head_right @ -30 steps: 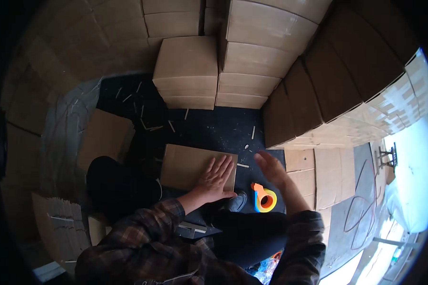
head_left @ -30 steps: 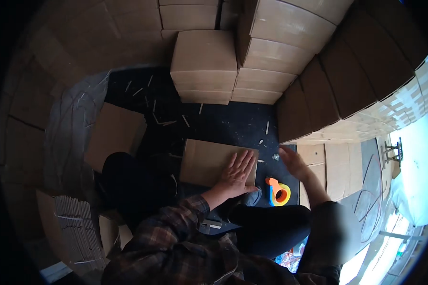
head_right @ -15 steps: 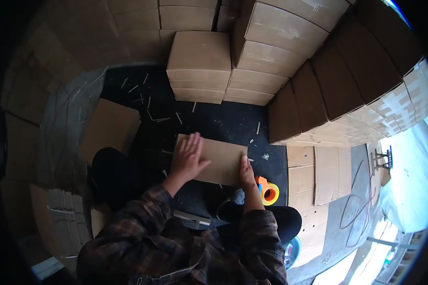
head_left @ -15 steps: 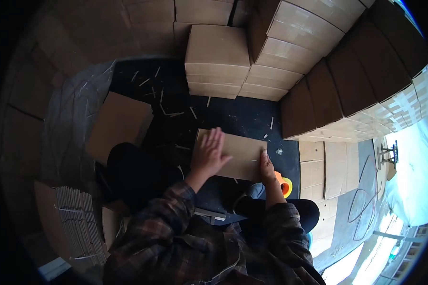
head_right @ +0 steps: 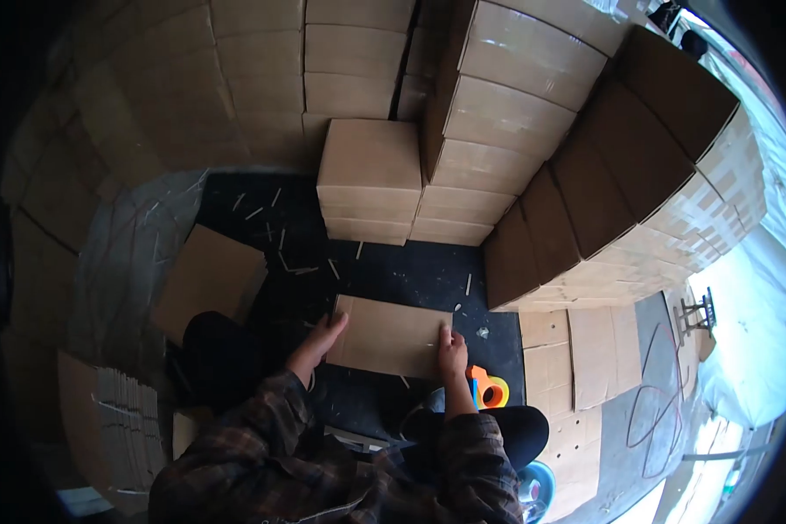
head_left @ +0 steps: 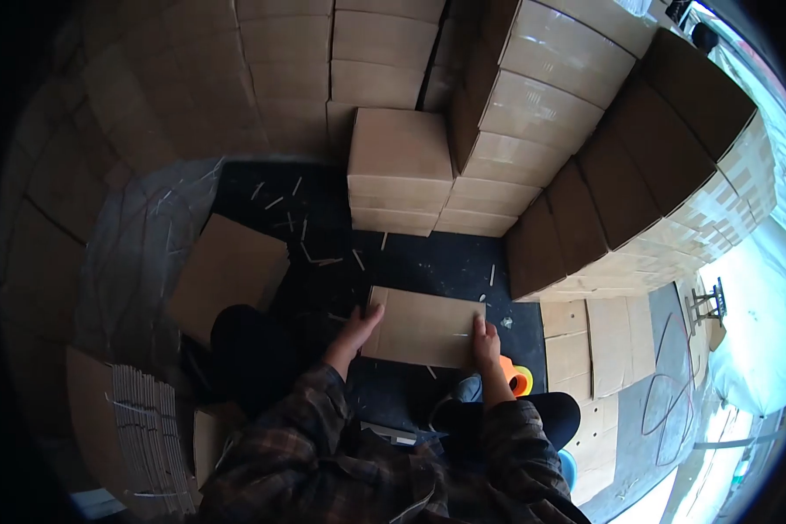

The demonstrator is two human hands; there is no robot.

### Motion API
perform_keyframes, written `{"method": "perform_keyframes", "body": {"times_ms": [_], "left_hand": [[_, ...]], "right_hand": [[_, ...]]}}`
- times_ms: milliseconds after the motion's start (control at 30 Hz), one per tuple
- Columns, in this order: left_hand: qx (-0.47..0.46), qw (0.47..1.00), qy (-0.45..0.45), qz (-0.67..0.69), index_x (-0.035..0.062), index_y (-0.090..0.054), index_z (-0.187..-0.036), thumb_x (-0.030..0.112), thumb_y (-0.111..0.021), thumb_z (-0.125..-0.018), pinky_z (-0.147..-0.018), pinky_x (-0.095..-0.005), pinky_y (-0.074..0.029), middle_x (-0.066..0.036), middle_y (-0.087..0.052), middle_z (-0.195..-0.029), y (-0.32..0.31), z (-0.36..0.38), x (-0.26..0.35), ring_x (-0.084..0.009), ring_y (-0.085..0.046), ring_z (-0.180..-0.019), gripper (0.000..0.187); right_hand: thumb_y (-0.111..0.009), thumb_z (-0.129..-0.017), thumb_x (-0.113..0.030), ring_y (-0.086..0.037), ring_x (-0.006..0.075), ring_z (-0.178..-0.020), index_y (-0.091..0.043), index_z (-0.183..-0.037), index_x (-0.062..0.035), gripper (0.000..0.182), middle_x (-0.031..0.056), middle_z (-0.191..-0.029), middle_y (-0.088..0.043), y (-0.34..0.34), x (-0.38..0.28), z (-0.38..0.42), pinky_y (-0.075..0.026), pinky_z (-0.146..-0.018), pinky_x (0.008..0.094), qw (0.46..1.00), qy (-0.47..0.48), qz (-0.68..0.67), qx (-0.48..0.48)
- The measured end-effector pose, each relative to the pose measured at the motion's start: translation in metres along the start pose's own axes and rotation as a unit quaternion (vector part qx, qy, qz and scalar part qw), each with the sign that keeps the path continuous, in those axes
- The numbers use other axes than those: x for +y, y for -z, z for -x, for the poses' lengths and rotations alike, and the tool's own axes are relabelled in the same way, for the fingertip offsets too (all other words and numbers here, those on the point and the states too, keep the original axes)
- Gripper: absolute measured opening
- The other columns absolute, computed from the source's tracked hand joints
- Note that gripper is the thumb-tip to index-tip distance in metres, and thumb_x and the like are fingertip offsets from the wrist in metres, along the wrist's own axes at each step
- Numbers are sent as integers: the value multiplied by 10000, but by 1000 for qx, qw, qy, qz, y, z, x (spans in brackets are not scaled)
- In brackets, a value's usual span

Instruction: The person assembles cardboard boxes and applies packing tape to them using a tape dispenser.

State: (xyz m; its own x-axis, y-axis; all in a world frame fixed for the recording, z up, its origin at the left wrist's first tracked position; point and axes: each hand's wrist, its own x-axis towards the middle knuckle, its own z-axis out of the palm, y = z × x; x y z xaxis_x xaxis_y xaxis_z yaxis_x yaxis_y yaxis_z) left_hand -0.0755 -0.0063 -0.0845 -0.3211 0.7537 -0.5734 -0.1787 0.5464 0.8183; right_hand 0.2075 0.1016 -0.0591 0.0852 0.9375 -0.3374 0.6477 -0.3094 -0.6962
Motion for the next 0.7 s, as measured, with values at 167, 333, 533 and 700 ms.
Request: {"method": "perform_keyframes", "body": {"times_ms": [167, 333, 533, 700], "left_hand": [[92, 992, 43, -75, -53, -408, -1316, 370, -794, -740, -941, -412, -471, -238, -540, -1266, -14, 57, 3, -320, -550, -1166, 812], [53, 997, -51, -22, -37, -375, -1342, 263, -801, -745, -932, -401, -477, -207, -549, -1250, 17, 103, 27, -274, -556, -1147, 792], [127, 933, -335, -30, 2, -318, -1406, 68, -746, -774, -936, -384, -479, -156, -560, -1226, 66, 165, 105, -259, -565, -1129, 766], [153, 892, -424, -19, 24, -328, -1404, 64, -746, -776, -908, -361, -500, -150, -575, -1221, 100, 82, 169, -228, -583, -1099, 755]], "right_hand": [[-566, -888, -476, -643, 414, -878, -650, -1011, 8, 506, 245, -927, -659, -9, 8, 17, -501, -808, 473, 994, 71, 54, 68], [-609, -877, -382, -631, 375, -863, -633, -992, 1, 400, 213, -923, -629, 31, -54, 59, -510, -767, 448, 985, 156, 67, 7], [-647, -869, -191, -637, 282, -920, -565, -1259, -34, 428, 165, -1017, -608, 77, -177, 106, -527, -779, 357, 935, 335, -117, -16], [-615, -876, -77, -646, 174, -920, -469, -1374, -57, 519, 121, -1119, -635, 70, -249, 61, -530, -748, 297, 910, 372, -177, -54]]}}
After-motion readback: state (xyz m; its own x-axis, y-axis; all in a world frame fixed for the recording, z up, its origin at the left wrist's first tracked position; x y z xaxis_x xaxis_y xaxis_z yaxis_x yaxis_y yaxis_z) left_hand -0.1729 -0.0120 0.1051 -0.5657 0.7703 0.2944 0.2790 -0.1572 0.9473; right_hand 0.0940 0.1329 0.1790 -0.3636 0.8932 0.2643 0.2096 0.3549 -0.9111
